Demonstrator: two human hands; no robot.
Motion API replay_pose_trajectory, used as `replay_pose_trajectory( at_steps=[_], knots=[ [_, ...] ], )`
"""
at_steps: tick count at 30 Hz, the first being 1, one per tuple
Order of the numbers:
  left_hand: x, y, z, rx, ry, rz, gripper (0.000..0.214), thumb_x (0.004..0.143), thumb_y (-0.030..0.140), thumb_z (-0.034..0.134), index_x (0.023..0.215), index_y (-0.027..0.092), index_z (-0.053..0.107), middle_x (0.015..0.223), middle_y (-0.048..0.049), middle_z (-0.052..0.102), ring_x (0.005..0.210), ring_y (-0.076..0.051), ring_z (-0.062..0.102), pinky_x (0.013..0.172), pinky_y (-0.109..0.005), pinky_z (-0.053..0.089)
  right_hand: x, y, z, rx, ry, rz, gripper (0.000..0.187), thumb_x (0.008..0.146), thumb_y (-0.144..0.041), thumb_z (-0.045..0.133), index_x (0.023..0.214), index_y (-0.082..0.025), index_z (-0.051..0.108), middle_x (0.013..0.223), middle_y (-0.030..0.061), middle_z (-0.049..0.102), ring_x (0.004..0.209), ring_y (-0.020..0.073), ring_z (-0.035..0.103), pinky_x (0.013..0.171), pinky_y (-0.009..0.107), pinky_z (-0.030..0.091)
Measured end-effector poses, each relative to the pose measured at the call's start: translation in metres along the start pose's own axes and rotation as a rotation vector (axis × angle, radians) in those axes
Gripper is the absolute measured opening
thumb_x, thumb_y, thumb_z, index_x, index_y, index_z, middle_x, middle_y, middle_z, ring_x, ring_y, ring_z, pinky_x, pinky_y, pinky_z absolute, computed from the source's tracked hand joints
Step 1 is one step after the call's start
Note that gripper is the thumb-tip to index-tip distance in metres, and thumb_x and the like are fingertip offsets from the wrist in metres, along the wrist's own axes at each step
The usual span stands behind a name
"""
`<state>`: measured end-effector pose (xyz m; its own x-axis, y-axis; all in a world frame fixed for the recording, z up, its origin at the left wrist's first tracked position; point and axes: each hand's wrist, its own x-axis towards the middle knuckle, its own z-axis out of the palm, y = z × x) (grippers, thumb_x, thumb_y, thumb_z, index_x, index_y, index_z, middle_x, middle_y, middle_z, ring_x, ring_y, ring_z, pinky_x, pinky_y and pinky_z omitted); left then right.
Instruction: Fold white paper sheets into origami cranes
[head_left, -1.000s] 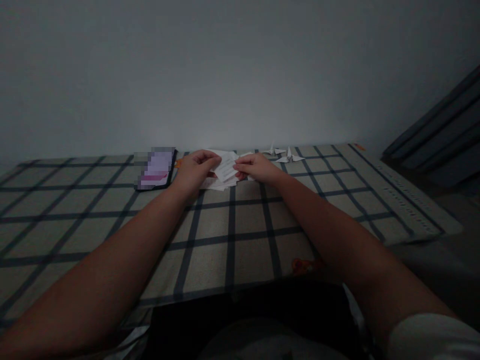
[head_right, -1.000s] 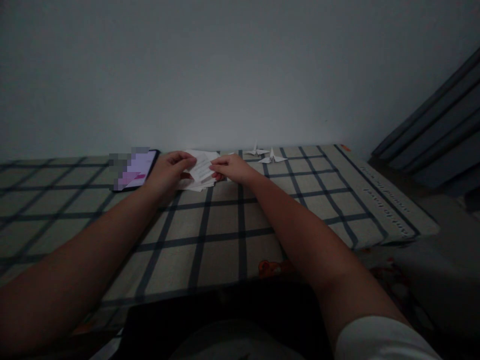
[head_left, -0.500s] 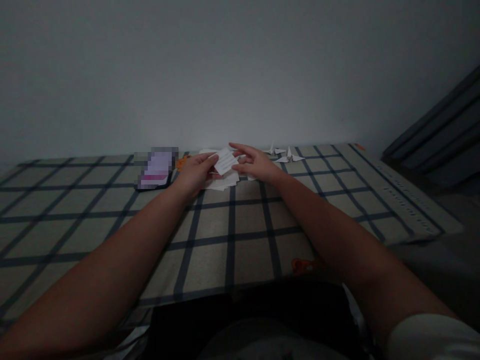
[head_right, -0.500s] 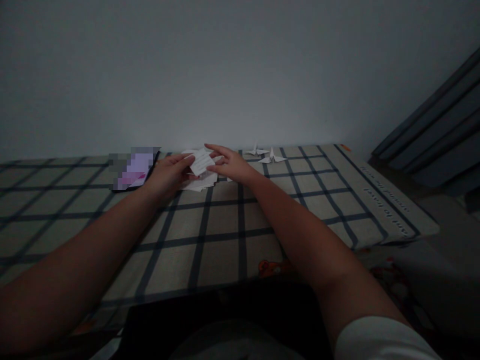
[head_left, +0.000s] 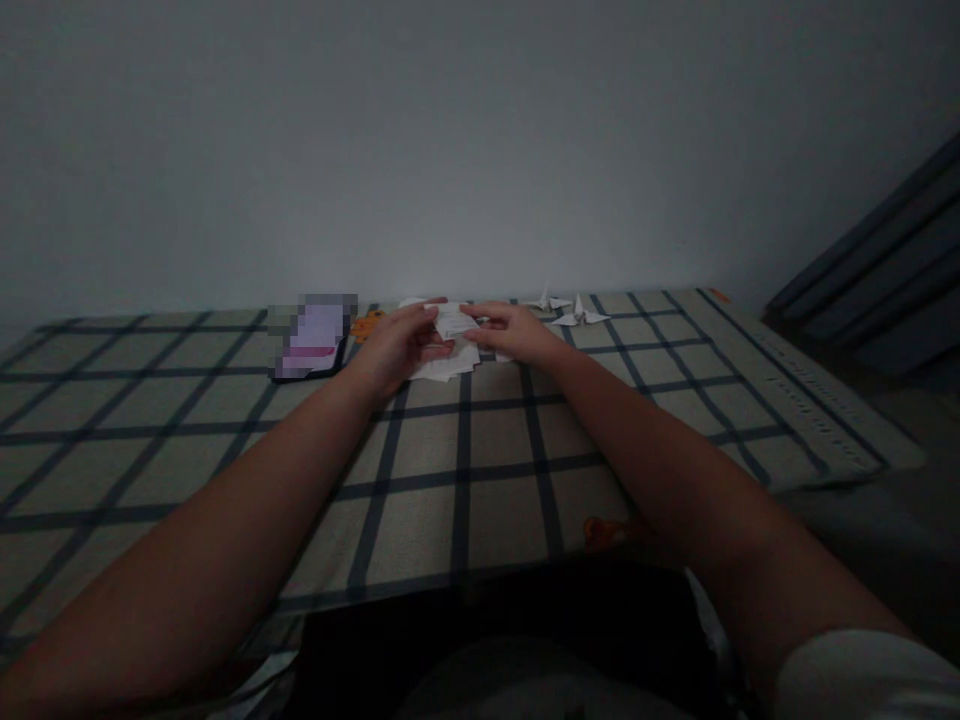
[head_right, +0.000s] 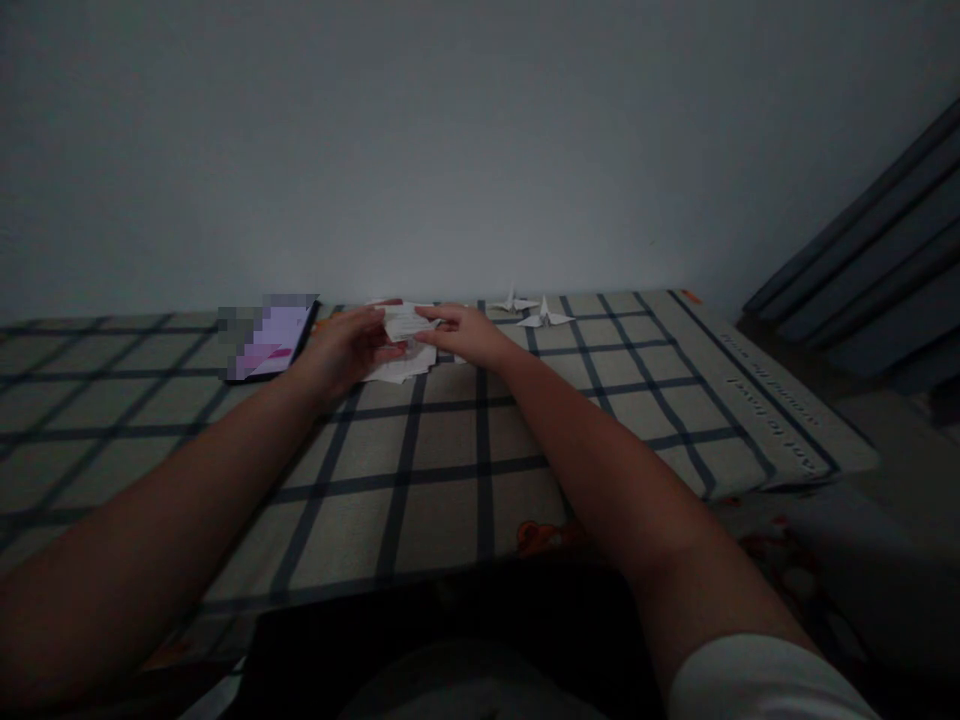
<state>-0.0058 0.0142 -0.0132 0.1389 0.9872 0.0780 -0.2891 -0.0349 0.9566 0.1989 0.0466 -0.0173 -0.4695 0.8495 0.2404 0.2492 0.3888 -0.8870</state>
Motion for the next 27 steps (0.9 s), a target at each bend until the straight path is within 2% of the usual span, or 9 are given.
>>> replay_pose_trajectory(
  at_steps=[4, 8, 13, 16, 20, 23, 27],
  knots=[
    [0.002, -0.002, 0.0, -0.038, -0.03, -0.01, 0.033, 0.081, 0.022, 0.073, 0.112, 0.015, 0.07, 0.1, -0.0088, 0.071, 0.077, -0.014, 0.068, 0.067, -0.025, 0.061, 0.002, -0.001, 0.004, 0.079, 0.017, 0.045, 0.047, 0.086, -0.025, 0.069, 0.132, -0.013, 0.064, 0.112, 0.0099, 0.072, 0.077, 0.0103, 0.062, 0.071, 0.023, 0.054],
    [0.006, -0.005, -0.001, -0.035, -0.032, -0.006, 0.034, 0.08, 0.024, 0.077, 0.113, 0.016, 0.07, 0.103, -0.0082, 0.072, 0.083, -0.015, 0.069, 0.068, -0.025, 0.061, 0.001, -0.002, 0.006, 0.029, 0.048, 0.032, 0.046, 0.088, -0.031, 0.068, 0.131, -0.012, 0.066, 0.11, 0.0104, 0.073, 0.079, 0.0106, 0.062, 0.072, 0.023, 0.052],
    [0.006, -0.009, -0.001, -0.016, -0.049, 0.019, 0.036, 0.08, 0.033, 0.078, 0.11, 0.016, 0.07, 0.104, -0.0084, 0.072, 0.087, -0.015, 0.068, 0.067, -0.025, 0.061, -0.005, -0.015, 0.007, -0.267, 0.101, -0.122, 0.037, 0.095, -0.041, 0.058, 0.114, -0.015, 0.075, 0.106, 0.0083, 0.075, 0.092, 0.0157, 0.065, 0.082, 0.025, 0.048],
    [0.006, -0.014, 0.0, -0.007, -0.066, 0.057, 0.035, 0.079, 0.037, 0.079, 0.106, 0.017, 0.07, 0.103, -0.0064, 0.071, 0.086, -0.013, 0.067, 0.072, -0.027, 0.061, -0.007, -0.024, 0.009, -0.455, 0.108, -0.155, 0.044, 0.094, -0.05, 0.057, 0.114, -0.016, 0.075, 0.101, 0.008, 0.075, 0.09, 0.0166, 0.064, 0.08, 0.025, 0.045],
    [0.008, -0.02, 0.003, -0.001, -0.016, 0.057, 0.041, 0.073, 0.043, 0.083, 0.097, 0.014, 0.069, 0.089, -0.0048, 0.069, 0.072, -0.011, 0.065, 0.065, -0.025, 0.06, -0.009, -0.031, 0.013, -0.728, 0.058, -0.182, 0.052, 0.092, -0.062, 0.054, 0.108, -0.018, 0.076, 0.096, 0.0078, 0.074, 0.085, 0.0182, 0.062, 0.075, 0.026, 0.039],
    [0.009, -0.023, 0.006, 0.0, 0.016, 0.076, 0.041, 0.074, 0.042, 0.082, 0.099, 0.013, 0.068, 0.085, -0.0038, 0.067, 0.073, -0.012, 0.065, 0.067, -0.026, 0.061, -0.01, -0.03, 0.013, -0.808, 0.088, -0.202, 0.05, 0.1, -0.056, 0.042, 0.109, -0.02, 0.076, 0.097, 0.0078, 0.074, 0.086, 0.0189, 0.062, 0.074, 0.028, 0.038],
    [0.006, -0.024, 0.011, 0.007, 0.03, 0.09, 0.042, 0.072, 0.031, 0.083, 0.107, 0.014, 0.068, 0.085, -0.0009, 0.066, 0.074, -0.011, 0.065, 0.072, -0.028, 0.062, -0.01, -0.022, 0.014, -0.936, 0.12, -0.202, 0.047, 0.103, -0.045, 0.038, 0.104, -0.018, 0.076, 0.1, 0.0113, 0.075, 0.09, 0.0229, 0.064, 0.077, 0.031, 0.041]
  ],
)
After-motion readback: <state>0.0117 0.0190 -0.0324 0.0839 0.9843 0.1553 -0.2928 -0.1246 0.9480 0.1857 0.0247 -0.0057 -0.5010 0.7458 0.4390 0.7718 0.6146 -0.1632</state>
